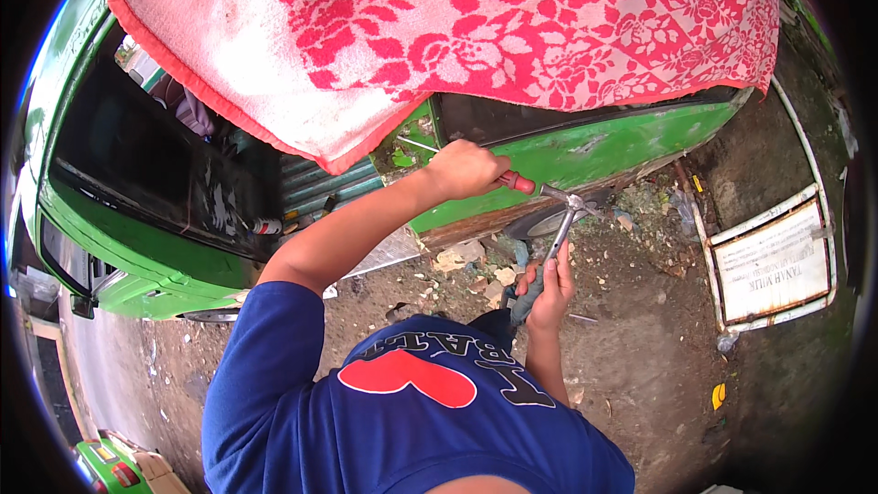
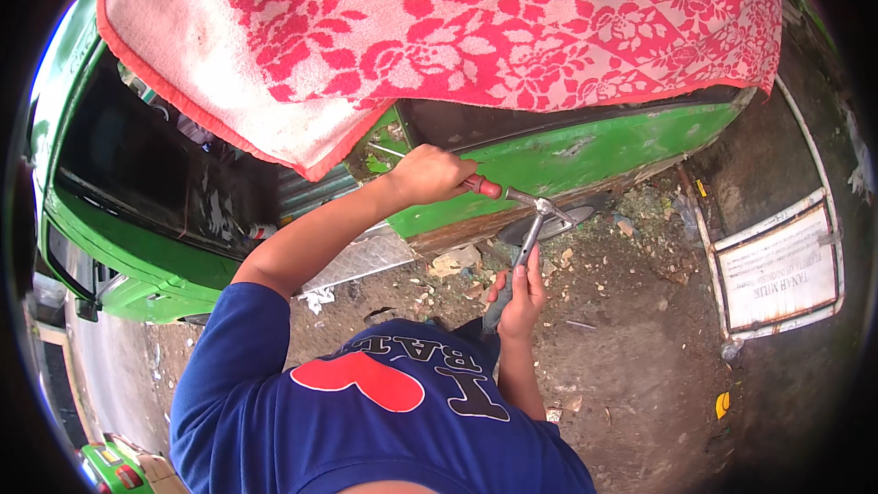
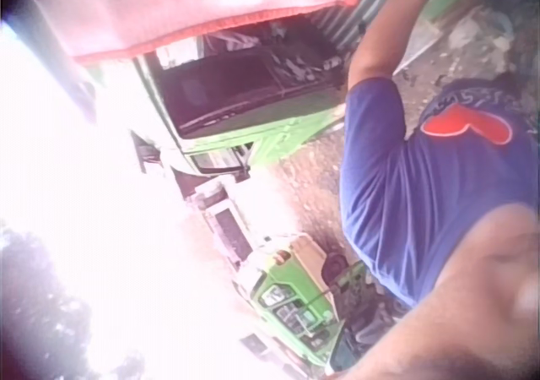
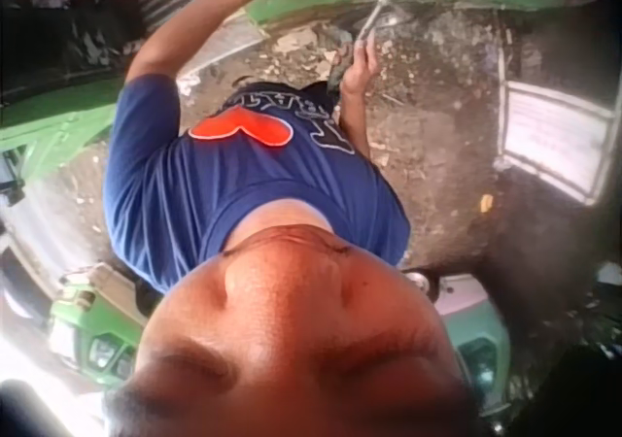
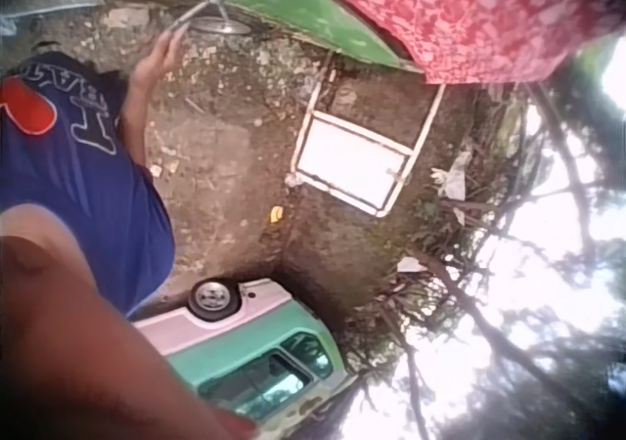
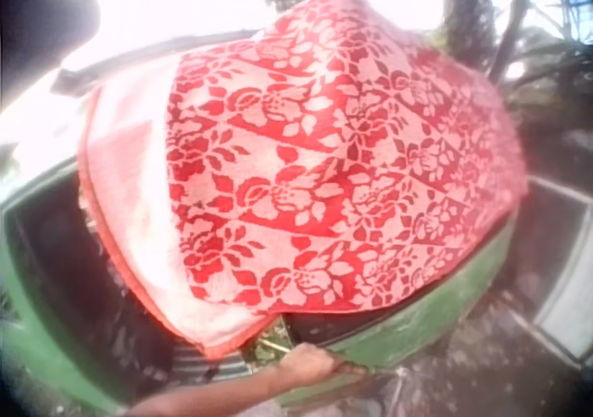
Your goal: The person uses a hammer to repeatedly strike a metal rod held against the side of a green vehicle. The action is continuous and repetitive, focusing on a specific spot on the vehicle's body.
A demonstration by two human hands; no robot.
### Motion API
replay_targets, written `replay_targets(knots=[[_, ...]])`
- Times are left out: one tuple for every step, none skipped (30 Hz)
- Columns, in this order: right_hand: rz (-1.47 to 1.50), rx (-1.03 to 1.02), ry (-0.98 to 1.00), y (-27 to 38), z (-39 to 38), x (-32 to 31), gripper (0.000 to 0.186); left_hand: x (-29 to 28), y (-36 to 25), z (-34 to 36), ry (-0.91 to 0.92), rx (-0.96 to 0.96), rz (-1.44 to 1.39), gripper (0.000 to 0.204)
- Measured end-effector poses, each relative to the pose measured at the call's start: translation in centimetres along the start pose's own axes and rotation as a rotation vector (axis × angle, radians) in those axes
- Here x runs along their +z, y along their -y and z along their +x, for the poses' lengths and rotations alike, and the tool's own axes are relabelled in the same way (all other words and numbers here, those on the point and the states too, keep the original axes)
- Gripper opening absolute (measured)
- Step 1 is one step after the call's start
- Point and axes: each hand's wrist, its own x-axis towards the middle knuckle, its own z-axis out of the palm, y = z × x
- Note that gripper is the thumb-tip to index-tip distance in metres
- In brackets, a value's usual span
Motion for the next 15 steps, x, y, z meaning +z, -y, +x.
replay_targets(knots=[[0.058, 0.012, -0.024, 0.4, -0.1, 0.3, 0.053, 0.1, 0.1, -0.2, 0.001, -0.004, 0.002, 0.023], [0.117, 0.024, -0.049, 0.8, -0.3, 0.6, 0.053, 0.2, 0.2, -0.2, 0.004, -0.002, 0.004, 0.023], [0.205, -0.024, -0.092, 1.1, -0.3, 1.0, 0.052, 0.3, 0.2, -0.2, 0.006, 0.001, 0.005, 0.023], [0.162, 0.004, -0.084, 1.1, -0.3, 1.1, 0.052, 0.3, 0.0, -0.1, 0.009, 0.011, 0.004, 0.023], [0.119, 0.032, -0.076, 1.0, -0.5, 1.3, 0.052, 0.2, 0.0, -0.1, 0.015, 0.016, 0.002, 0.023], [0.076, 0.060, -0.068, 0.8, -0.6, 1.5, 0.052, 0.0, 0.1, -0.2, 0.021, 0.020, 0.001, 0.023], [0.053, 0.021, -0.010, -0.3, -0.4, 1.6, 0.052, -0.1, 0.0, -0.3, 0.024, 0.020, -0.003, 0.023], [0.062, 0.025, -0.016, -0.4, -0.7, 1.0, 0.052, 0.2, -0.1, -0.3, 0.039, 0.022, 0.003, 0.023], [0.071, 0.028, -0.021, -0.4, -1.0, 0.2, 0.051, 0.6, -0.2, -0.3, 0.054, 0.024, 0.009, 0.023], [0.083, 0.032, -0.024, 0.0, -1.3, 0.2, 0.051, 0.7, -0.1, -0.4, 0.070, 0.024, 0.019, 0.023], [0.166, -0.015, -0.066, 0.2, -1.6, 0.2, 0.051, 0.7, 0.0, -0.4, 0.064, 0.025, 0.022, 0.024], [0.153, 0.010, -0.070, 0.0, -1.3, 0.5, 0.051, 0.7, 0.2, -0.4, 0.058, 0.027, 0.025, 0.024], [0.137, 0.033, -0.081, -0.1, -1.1, 0.9, 0.051, 0.8, 0.0, -0.4, 0.052, 0.034, 0.023, 0.024], [0.122, 0.056, -0.091, -0.4, -1.0, 1.2, 0.051, 1.0, 0.0, -0.4, 0.071, 0.034, 0.032, 0.024], [0.043, 0.087, 0.048, -0.9, -1.0, 1.4, 0.049, 1.3, -0.1, -0.4, 0.090, 0.034, 0.041, 0.024]])
